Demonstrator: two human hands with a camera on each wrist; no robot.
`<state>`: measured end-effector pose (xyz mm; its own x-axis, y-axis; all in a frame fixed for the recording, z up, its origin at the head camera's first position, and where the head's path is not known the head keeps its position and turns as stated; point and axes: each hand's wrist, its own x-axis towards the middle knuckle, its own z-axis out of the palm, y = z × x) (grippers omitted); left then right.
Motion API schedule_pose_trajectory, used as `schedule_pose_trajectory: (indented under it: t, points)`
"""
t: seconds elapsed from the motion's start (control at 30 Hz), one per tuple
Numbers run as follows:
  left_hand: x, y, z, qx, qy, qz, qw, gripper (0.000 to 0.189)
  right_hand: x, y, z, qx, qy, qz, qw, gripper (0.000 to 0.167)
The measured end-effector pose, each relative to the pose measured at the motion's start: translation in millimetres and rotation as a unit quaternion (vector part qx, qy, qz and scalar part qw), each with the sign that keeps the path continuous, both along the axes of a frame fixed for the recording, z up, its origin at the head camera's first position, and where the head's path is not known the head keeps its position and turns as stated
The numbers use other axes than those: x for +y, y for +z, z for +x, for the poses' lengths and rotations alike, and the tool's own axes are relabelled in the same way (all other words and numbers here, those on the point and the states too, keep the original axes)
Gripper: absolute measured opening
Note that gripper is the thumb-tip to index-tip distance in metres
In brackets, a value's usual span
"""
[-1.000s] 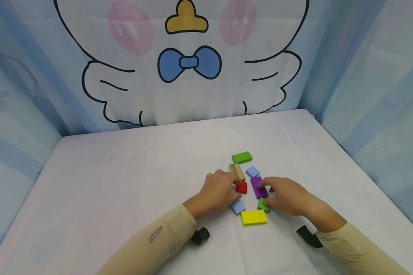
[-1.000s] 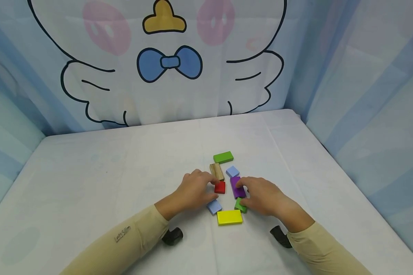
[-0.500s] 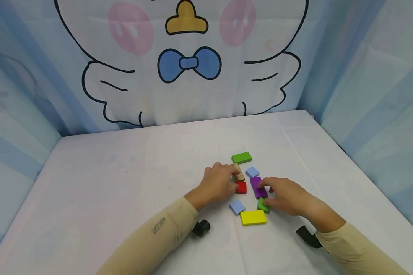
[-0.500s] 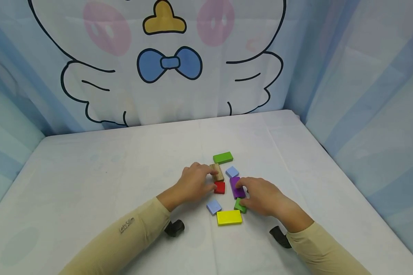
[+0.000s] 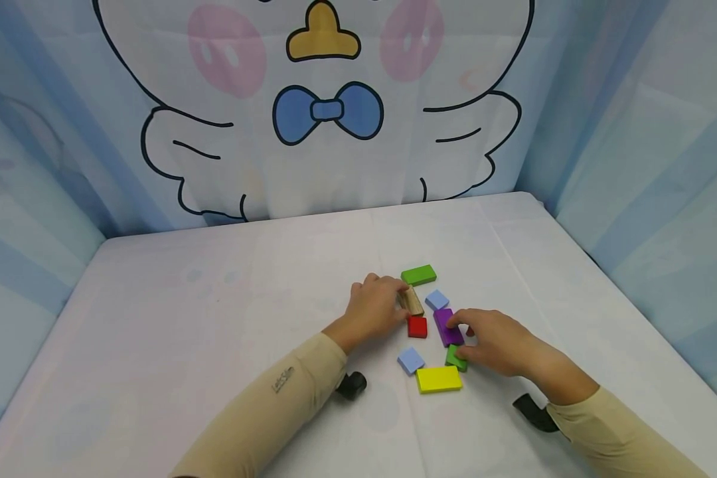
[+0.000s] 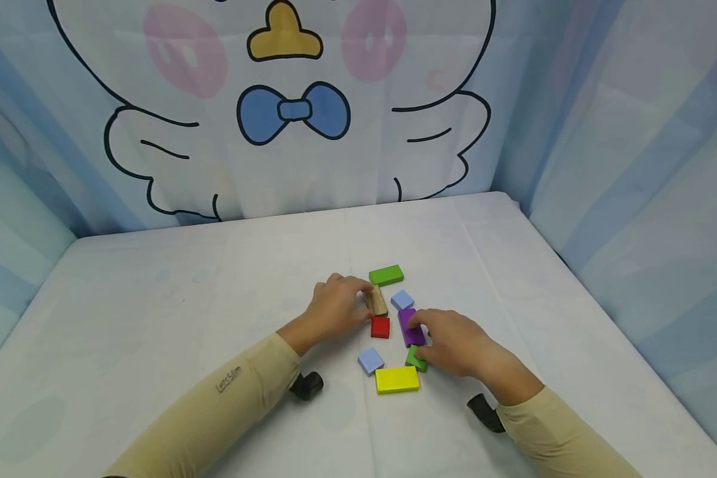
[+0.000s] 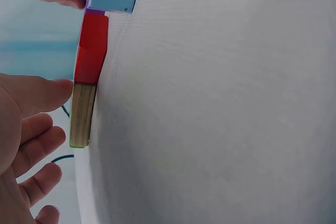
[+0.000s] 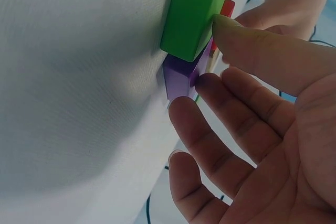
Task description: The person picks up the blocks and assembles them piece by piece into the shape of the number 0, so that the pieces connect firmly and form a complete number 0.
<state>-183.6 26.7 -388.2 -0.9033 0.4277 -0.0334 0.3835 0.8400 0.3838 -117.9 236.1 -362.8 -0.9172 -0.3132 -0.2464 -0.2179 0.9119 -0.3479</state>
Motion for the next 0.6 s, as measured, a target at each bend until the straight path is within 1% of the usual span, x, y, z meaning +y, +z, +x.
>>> schedule_pose_trajectory:
  t: [0.23, 0.6]
  points:
    - [2.7, -2.4, -3.7, -0.007, 0.008, -0.011, 0.9999, 0.051, 0.4, 0.3, -0.8, -0.001, 0.003, 0.001, 1.0, 0.042]
    - [4.2, -2.0, -6.3, -0.019, 0.014, -0.018, 0.9996, 0.055, 1.0, -0.7, -1.2, -0.001, 0.003, 0.0, 1.0, 0.042]
